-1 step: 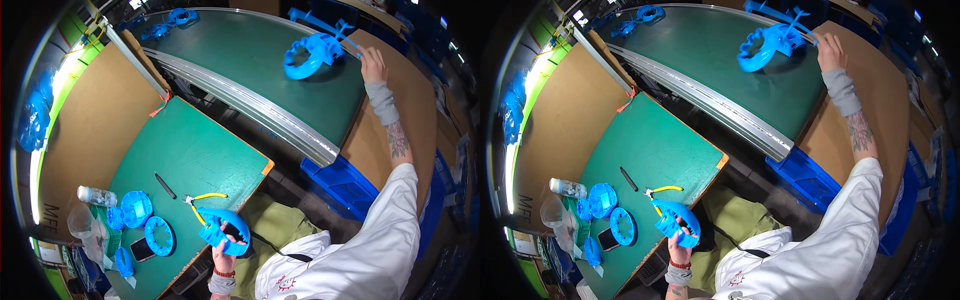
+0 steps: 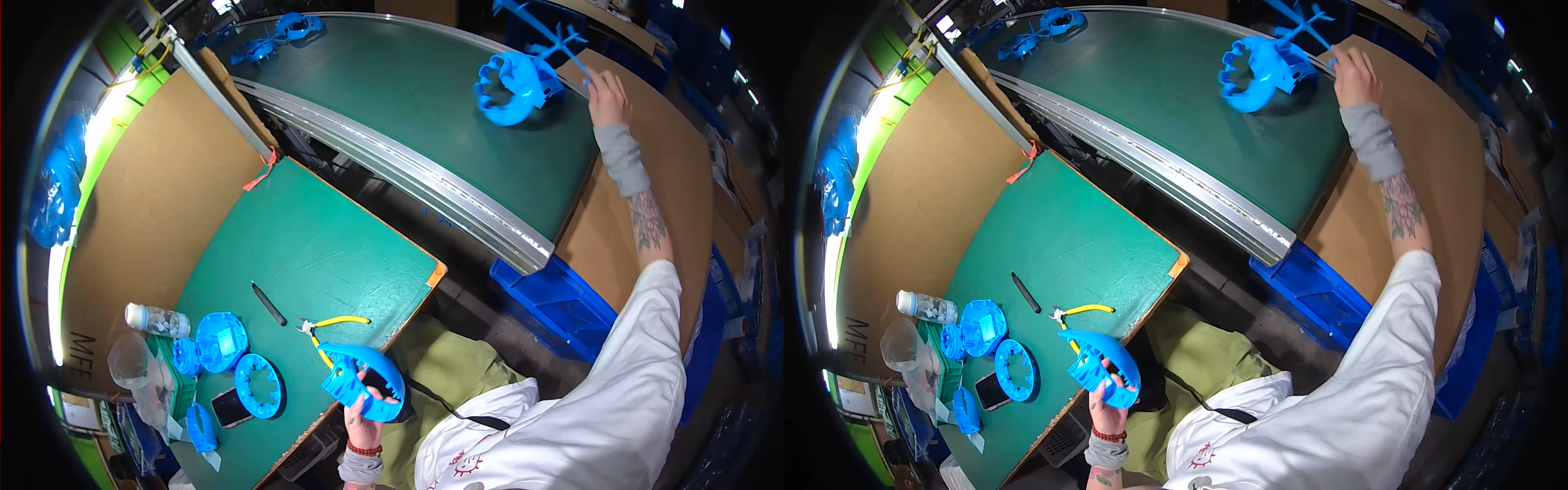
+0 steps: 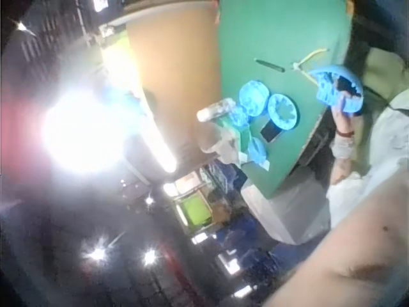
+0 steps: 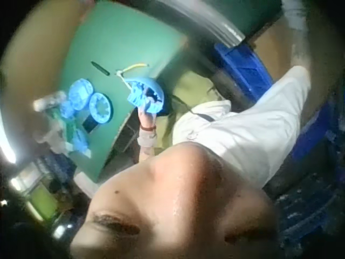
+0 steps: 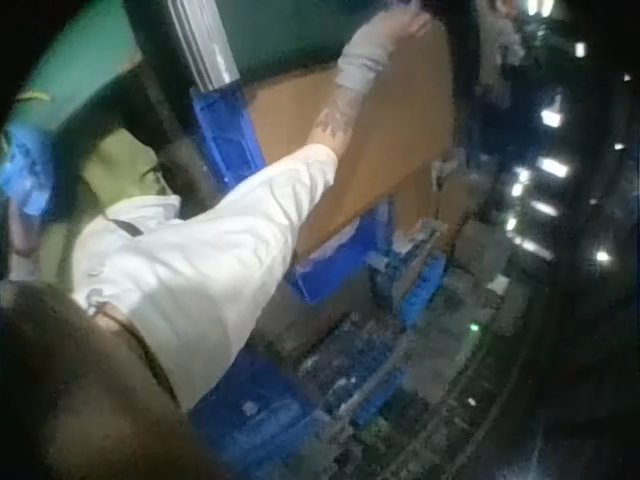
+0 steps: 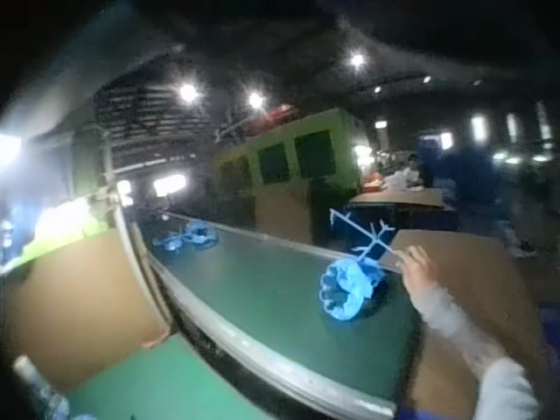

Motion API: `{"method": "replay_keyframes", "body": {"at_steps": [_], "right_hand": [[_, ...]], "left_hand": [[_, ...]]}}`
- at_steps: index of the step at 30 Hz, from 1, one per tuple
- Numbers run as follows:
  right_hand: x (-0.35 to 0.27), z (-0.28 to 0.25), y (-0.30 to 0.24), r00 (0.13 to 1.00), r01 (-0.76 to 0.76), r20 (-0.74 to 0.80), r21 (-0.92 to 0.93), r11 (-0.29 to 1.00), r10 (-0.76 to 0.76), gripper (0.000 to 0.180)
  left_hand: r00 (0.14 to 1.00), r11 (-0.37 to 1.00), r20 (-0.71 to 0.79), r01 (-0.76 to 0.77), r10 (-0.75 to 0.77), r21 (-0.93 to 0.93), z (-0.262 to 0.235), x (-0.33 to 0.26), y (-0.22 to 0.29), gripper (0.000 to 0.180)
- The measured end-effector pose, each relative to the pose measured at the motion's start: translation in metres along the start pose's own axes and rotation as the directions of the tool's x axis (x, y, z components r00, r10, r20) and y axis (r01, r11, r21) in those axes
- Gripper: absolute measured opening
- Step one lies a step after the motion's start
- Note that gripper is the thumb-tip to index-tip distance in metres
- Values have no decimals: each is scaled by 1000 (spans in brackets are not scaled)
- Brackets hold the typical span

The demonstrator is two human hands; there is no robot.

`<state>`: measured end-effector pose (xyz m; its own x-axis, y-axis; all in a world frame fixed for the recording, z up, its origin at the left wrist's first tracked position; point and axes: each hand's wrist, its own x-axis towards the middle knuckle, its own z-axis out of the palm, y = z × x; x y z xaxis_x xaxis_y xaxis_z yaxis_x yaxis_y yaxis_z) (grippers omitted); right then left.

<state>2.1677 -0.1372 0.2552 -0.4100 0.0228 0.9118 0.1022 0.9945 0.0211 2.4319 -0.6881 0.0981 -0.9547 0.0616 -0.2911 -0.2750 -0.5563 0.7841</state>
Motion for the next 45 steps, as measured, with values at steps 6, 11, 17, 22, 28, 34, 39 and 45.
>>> {"method": "replay_keyframes", "body": {"at_steps": [6, 11, 17, 22, 28, 34, 39, 45], "right_hand": [[79, 113, 38, 896, -362, 209, -169, 917, 393, 25], [97, 181, 49, 933, -301, 219, 48, 952, 285, 60], [73, 59, -130, 970, 108, 63, 752, 650, -235, 34], [-25, -41, -325, 645, -7, 164, 978, 209, -746, 31], [-150, -127, -453, 73, 90, 599, 792, 603, -797, 93], [-190, -142, -450, 512, 163, 291, 891, 424, -808, 62], [-147, -158, -408, 608, -36, 179, 980, 198, -774, 37], [-92, -76, -297, 726, -70, 361, 885, 460, -585, 32]], "left_hand": [[997, 996, -35, -73, 75, 47, 20, -18, 15, 56], [994, 995, -35, -102, 102, 7, 15, -19, 7, 57], [989, 980, -124, -101, 80, -171, 9, -42, 18, 51], [962, 863, 51, -217, 269, -456, -8, -41, 14, 56], [831, 646, -13, -442, 556, -622, 0, -52, 18, 68], [754, 666, -187, -648, 629, -371, -26, -88, 8, 68], [519, 534, -598, -828, 611, -171, -115, -105, 49, 39], [-4, 613, -815, -657, 579, 439, -248, -158, 131, 37]]}}
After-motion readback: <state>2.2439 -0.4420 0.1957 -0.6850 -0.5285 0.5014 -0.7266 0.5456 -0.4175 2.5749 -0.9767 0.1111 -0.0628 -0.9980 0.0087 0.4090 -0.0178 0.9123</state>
